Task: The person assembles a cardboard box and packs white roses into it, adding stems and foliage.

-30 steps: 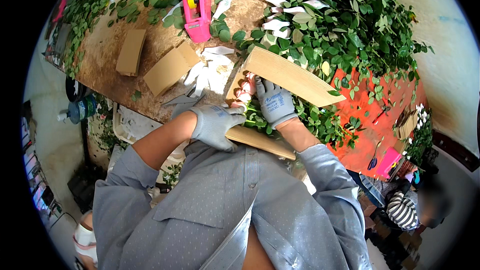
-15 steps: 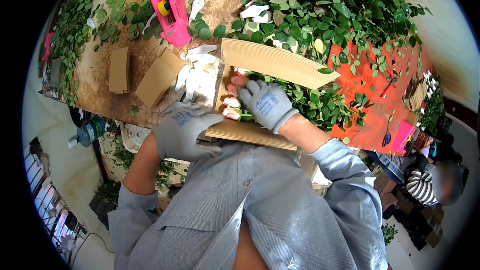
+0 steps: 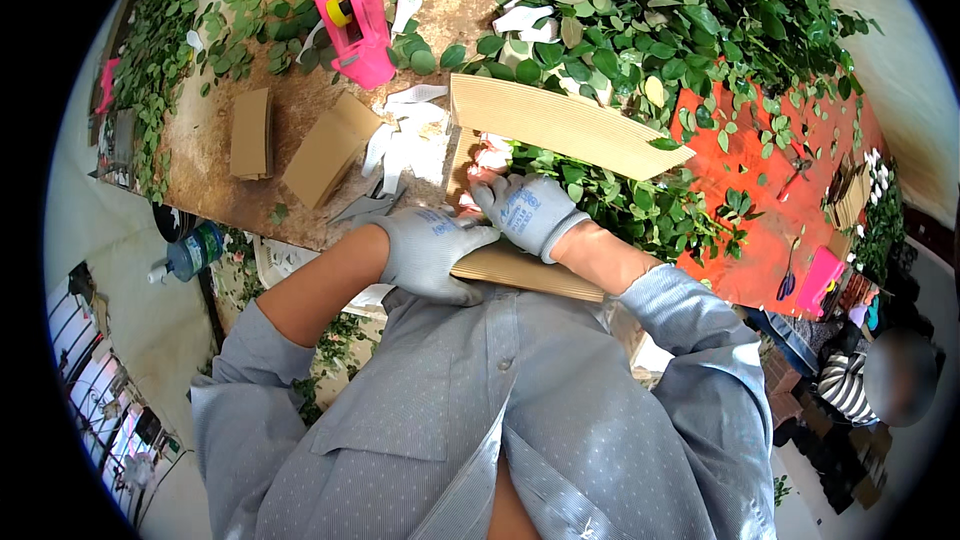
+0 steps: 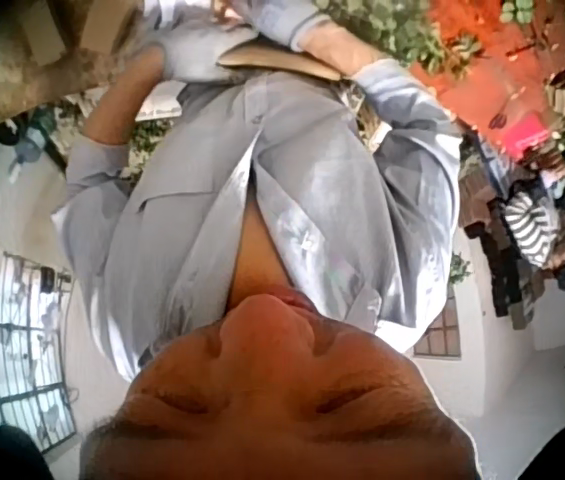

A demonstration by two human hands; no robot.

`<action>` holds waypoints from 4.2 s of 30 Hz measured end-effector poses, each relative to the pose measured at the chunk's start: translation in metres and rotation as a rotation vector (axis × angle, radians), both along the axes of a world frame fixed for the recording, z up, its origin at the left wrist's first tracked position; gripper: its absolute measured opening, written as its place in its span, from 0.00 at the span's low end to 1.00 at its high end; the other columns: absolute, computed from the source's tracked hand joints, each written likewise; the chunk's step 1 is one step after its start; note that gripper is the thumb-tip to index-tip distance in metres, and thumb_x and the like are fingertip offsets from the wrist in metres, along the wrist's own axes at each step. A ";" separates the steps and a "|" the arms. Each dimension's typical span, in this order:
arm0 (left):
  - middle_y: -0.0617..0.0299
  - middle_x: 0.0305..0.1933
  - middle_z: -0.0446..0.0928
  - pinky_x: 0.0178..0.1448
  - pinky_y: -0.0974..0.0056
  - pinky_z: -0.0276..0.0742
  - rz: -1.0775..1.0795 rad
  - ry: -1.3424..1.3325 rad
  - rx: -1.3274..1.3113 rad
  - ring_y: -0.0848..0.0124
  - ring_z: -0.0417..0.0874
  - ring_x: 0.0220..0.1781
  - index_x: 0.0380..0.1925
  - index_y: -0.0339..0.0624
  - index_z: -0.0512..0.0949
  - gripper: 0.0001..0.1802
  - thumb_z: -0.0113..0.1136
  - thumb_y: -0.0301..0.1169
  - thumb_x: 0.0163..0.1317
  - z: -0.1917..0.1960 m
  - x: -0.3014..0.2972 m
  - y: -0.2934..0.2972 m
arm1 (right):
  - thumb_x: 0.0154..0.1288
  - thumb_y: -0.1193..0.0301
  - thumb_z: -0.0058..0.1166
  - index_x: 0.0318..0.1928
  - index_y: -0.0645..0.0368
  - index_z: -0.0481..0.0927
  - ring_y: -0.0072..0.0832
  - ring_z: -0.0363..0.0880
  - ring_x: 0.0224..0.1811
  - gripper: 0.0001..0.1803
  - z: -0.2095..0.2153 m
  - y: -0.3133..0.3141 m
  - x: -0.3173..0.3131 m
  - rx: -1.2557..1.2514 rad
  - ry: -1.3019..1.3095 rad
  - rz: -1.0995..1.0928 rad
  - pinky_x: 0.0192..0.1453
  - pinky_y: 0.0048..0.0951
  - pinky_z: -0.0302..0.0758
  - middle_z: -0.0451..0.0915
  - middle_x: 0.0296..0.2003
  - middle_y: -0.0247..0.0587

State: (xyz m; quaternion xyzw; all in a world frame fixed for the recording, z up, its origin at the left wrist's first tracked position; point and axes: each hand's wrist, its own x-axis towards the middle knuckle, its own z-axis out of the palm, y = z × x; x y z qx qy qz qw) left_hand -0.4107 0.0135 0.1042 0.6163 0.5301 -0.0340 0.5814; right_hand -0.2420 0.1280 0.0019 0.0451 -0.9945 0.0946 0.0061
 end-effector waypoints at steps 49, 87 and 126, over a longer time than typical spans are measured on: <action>0.40 0.74 0.64 0.69 0.50 0.72 0.212 0.005 0.185 0.44 0.78 0.64 0.73 0.42 0.62 0.49 0.66 0.51 0.55 -0.011 0.011 -0.025 | 0.64 0.72 0.51 0.67 0.52 0.68 0.52 0.83 0.48 0.29 0.042 0.014 0.008 -0.395 -0.466 -0.132 0.51 0.46 0.80 0.78 0.54 0.57; 0.41 0.78 0.59 0.70 0.53 0.72 0.051 0.165 0.057 0.47 0.76 0.67 0.66 0.35 0.70 0.44 0.63 0.50 0.52 -0.014 0.018 -0.018 | 0.69 0.64 0.54 0.49 0.53 0.76 0.49 0.84 0.39 0.12 0.024 0.021 0.002 -0.200 -0.229 -0.382 0.39 0.49 0.80 0.80 0.43 0.50; 0.41 0.69 0.72 0.68 0.58 0.74 0.482 -0.423 -0.102 0.53 0.79 0.65 0.72 0.37 0.65 0.49 0.66 0.60 0.62 -0.029 -0.027 -0.027 | 0.70 0.60 0.52 0.57 0.54 0.76 0.47 0.81 0.48 0.19 0.048 0.012 -0.003 -0.208 -0.279 -0.413 0.47 0.50 0.79 0.77 0.46 0.49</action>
